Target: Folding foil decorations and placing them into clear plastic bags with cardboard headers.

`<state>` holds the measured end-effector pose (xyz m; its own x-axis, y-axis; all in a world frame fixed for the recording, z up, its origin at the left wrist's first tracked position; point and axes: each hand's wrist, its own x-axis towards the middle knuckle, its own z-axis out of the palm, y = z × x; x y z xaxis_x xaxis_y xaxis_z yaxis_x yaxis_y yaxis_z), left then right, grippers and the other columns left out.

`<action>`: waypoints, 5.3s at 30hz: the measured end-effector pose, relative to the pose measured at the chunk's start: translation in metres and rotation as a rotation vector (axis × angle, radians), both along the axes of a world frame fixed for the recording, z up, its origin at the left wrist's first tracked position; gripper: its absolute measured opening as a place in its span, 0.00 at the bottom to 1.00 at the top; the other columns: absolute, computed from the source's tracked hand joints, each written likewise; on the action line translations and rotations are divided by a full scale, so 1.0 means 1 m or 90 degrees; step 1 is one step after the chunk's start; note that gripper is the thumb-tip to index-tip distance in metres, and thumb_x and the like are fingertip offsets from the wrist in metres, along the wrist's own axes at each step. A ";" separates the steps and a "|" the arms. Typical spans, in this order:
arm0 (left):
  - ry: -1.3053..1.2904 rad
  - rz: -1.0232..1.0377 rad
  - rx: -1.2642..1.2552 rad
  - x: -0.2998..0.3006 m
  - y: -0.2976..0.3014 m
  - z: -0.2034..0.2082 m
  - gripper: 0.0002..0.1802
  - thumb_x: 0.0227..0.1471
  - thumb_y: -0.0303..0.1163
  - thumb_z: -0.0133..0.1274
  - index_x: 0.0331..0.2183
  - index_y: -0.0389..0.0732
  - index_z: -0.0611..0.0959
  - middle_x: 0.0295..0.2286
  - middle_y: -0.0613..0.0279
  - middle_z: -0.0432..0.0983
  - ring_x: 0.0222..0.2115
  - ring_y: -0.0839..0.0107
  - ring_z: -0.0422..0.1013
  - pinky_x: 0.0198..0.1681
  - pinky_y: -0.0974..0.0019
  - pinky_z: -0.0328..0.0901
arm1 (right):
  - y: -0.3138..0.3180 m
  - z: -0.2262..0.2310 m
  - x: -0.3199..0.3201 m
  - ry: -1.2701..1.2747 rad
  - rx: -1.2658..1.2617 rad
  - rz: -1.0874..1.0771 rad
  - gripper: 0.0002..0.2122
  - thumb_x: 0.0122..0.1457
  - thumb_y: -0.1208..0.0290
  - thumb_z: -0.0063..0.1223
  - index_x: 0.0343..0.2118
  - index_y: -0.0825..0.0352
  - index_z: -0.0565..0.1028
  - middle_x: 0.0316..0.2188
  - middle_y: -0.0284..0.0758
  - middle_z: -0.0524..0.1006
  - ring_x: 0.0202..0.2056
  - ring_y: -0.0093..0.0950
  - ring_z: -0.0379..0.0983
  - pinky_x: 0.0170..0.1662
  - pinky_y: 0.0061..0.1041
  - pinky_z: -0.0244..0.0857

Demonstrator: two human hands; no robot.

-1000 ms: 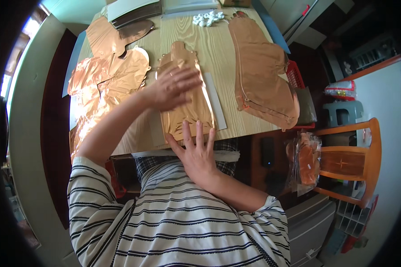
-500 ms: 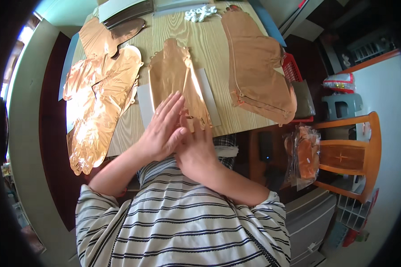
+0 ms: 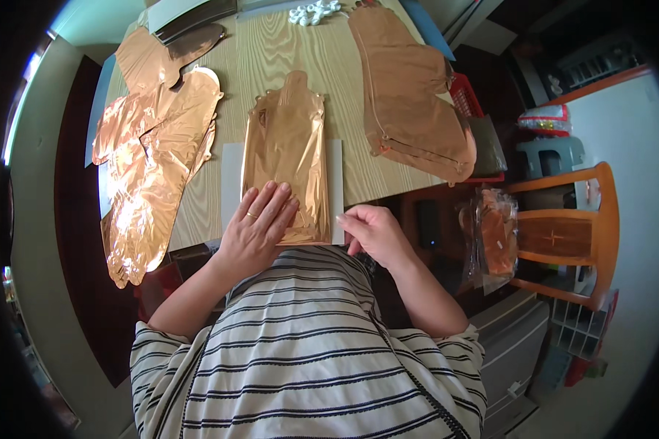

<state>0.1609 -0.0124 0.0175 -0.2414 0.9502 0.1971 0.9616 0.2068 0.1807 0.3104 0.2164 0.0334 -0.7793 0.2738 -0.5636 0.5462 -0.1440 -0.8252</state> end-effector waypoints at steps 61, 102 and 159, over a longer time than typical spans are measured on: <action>-0.137 0.163 0.103 -0.004 -0.030 -0.002 0.34 0.53 0.46 0.60 0.58 0.40 0.74 0.61 0.47 0.64 0.65 0.44 0.55 0.68 0.40 0.46 | -0.031 -0.004 0.008 0.209 0.517 -0.062 0.14 0.61 0.64 0.63 0.39 0.71 0.76 0.25 0.34 0.78 0.25 0.23 0.74 0.28 0.24 0.69; -0.153 0.067 0.197 -0.090 -0.002 0.004 0.25 0.53 0.25 0.55 0.54 0.44 0.79 0.58 0.53 0.67 0.60 0.48 0.62 0.61 0.49 0.62 | -0.050 -0.006 -0.070 0.424 0.924 0.434 0.24 0.54 0.71 0.57 0.55 0.67 0.72 0.57 0.48 0.70 0.58 0.46 0.66 0.64 0.48 0.57; -0.203 0.070 0.193 -0.080 -0.003 0.002 0.24 0.47 0.32 0.66 0.48 0.41 0.82 0.52 0.48 0.72 0.55 0.48 0.68 0.57 0.50 0.65 | -0.008 -0.007 -0.010 0.169 0.590 -0.065 0.12 0.58 0.65 0.65 0.25 0.66 0.75 0.22 0.34 0.75 0.25 0.29 0.73 0.27 0.30 0.65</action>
